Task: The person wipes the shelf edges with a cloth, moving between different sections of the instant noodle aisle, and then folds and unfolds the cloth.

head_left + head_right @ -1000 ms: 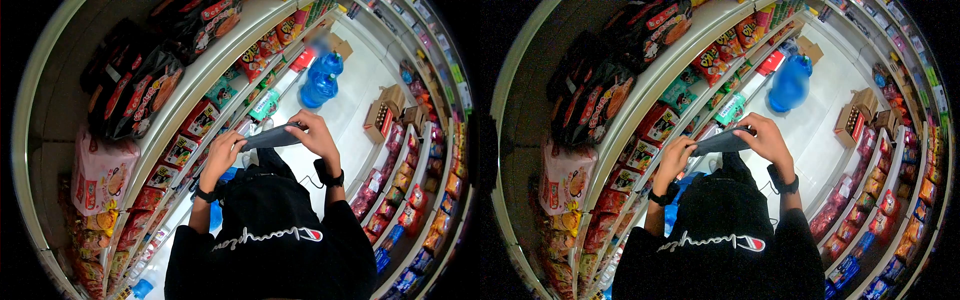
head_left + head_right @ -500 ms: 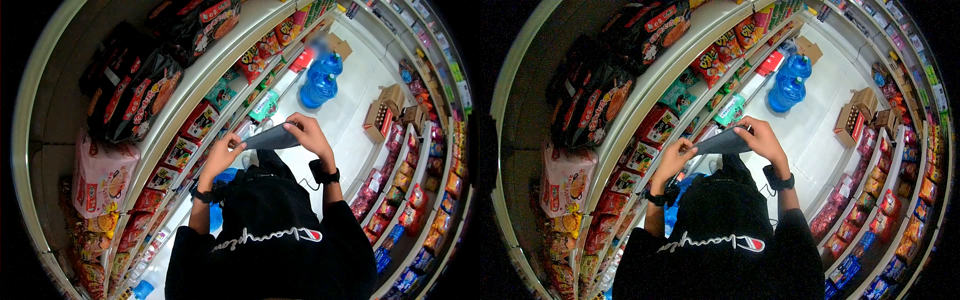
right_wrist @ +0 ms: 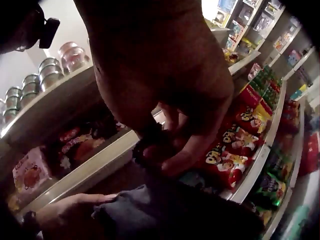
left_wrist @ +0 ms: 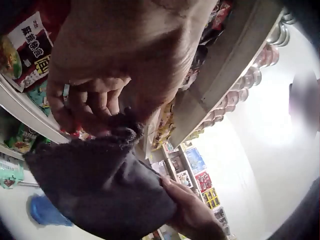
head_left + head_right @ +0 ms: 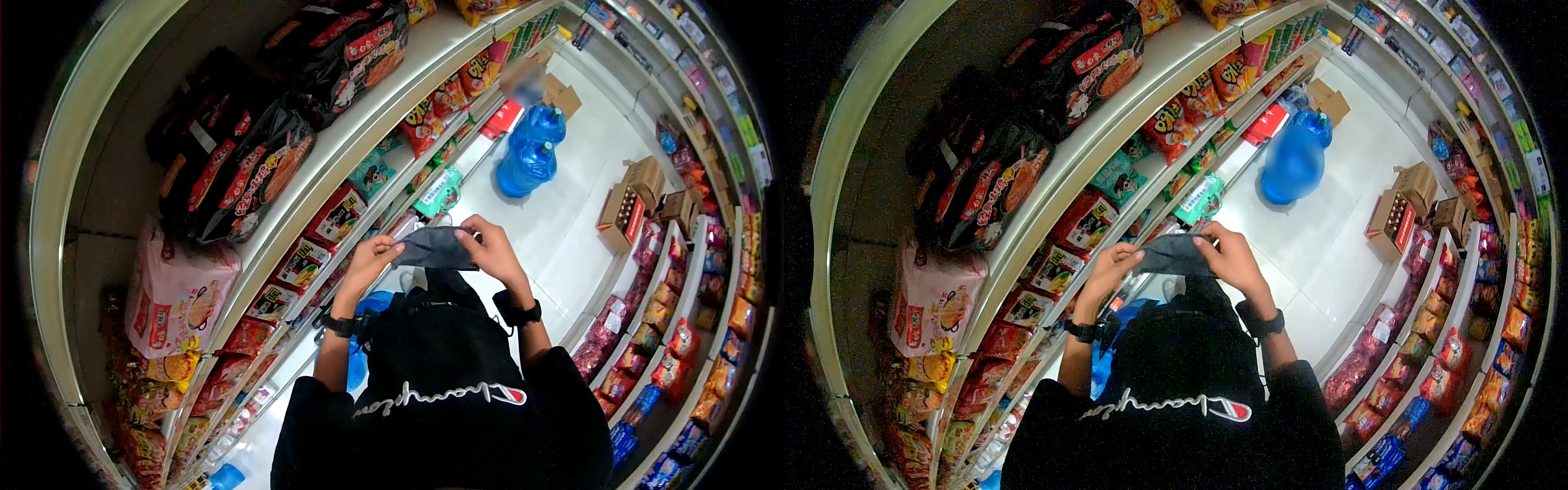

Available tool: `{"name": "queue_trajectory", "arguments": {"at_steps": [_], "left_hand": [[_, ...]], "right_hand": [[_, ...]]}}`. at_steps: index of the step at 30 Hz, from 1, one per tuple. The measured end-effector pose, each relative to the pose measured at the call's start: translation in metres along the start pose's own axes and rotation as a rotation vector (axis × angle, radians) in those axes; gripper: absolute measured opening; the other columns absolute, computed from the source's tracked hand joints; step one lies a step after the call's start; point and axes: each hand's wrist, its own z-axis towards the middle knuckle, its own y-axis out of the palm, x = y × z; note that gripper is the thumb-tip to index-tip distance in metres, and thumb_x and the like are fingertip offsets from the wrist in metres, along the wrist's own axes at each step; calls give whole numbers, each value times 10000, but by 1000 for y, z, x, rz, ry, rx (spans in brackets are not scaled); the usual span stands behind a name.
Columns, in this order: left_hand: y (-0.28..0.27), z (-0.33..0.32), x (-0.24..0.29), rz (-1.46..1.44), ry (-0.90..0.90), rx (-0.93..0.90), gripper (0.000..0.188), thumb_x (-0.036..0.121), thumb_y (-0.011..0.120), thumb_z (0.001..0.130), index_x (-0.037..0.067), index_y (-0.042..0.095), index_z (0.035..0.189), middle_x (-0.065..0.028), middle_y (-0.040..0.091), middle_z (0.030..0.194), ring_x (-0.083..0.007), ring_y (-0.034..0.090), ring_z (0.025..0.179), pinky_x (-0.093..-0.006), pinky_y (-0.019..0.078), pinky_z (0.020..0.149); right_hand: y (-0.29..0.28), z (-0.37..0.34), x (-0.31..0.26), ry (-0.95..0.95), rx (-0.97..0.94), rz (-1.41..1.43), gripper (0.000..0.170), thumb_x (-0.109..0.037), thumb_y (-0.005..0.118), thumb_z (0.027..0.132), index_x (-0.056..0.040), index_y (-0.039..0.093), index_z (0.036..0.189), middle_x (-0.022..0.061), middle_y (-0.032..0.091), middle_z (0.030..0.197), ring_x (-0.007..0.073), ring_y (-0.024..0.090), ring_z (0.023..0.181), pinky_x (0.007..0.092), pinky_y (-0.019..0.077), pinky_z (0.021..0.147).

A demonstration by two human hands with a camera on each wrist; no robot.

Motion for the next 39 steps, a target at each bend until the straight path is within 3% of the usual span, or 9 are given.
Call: {"name": "queue_trajectory", "arguments": {"at_steps": [2, 7, 10, 16, 23, 29, 33, 38, 39], "left_hand": [[8, 0, 0, -41, 54, -12, 141, 157, 708, 969, 39, 672, 1037, 21, 655, 866, -71, 583, 803, -241, 467, 717], [25, -3, 12, 13, 87, -56, 185, 153, 714, 962, 17, 659, 1075, 1, 652, 900, -77, 591, 831, -260, 488, 746], [31, 0, 10, 73, 160, -64, 222, 140, 723, 952, 10, 640, 1112, -15, 633, 954, -84, 589, 869, -268, 497, 785], [35, -7, 9, 108, 188, -7, 277, 114, 723, 942, 15, 621, 1180, -40, 622, 1019, -106, 601, 934, -277, 508, 826], [36, -21, 10, -3, 250, 24, 378, 92, 754, 905, 31, 616, 1251, -52, 586, 1102, -138, 611, 1005, -312, 524, 862], [42, -35, 28, 359, 530, 229, 447, 46, 791, 817, 59, 628, 1233, -90, 563, 1096, -226, 614, 980, -335, 510, 857], [42, -39, 30, 603, 681, 329, 448, 36, 782, 795, 74, 642, 1219, -121, 568, 1096, -298, 615, 984, -356, 507, 852], [37, -39, 26, 531, 745, 324, 364, -3, 733, 814, 69, 686, 1168, -126, 584, 1070, -299, 615, 967, -359, 507, 831], [36, -40, 27, 500, 756, 309, 344, -15, 719, 819, 64, 696, 1153, -125, 589, 1062, -293, 616, 961, -356, 506, 826]], "right_hand": [[12, 2, 6, -50, 7, 13, 219, -217, 671, 962, -8, 644, 1022, 155, 689, 781, 233, 680, 678, 369, 516, 622], [38, 0, -2, -152, -32, -20, 236, -194, 693, 917, -12, 622, 1051, 171, 701, 872, 350, 684, 745, 411, 536, 701], [50, -4, -5, -256, 30, -65, 258, -194, 698, 910, -12, 612, 1072, 172, 709, 928, 347, 698, 772, 423, 537, 693], [50, -13, -15, -161, -10, 28, 276, -138, 665, 923, -3, 584, 1150, 211, 706, 1026, 366, 717, 879, 428, 560, 770], [52, -18, -15, -233, -136, 120, 290, -102, 605, 970, 19, 571, 1232, 220, 690, 1100, 343, 717, 983, 398, 563, 862], [53, -19, -7, -287, -233, 313, 365, -42, 538, 997, -5, 555, 1360, 165, 658, 1257, 246, 639, 1166, 358, 492, 1006], [42, -22, -18, -224, -357, 369, 383, -124, 450, 1048, -6, 546, 1399, 141, 611, 1369, 251, 545, 1306, 375, 378, 1131], [39, -25, -17, -146, -400, 497, 456, -258, 350, 1090, 20, 578, 1370, 132, 580, 1424, 264, 506, 1351, 384, 280, 1200], [36, -25, -18, -168, -400, 475, 435, -245, 363, 1089, 11, 592, 1357, 129, 581, 1419, 258, 514, 1340, 383, 304, 1184]]}}
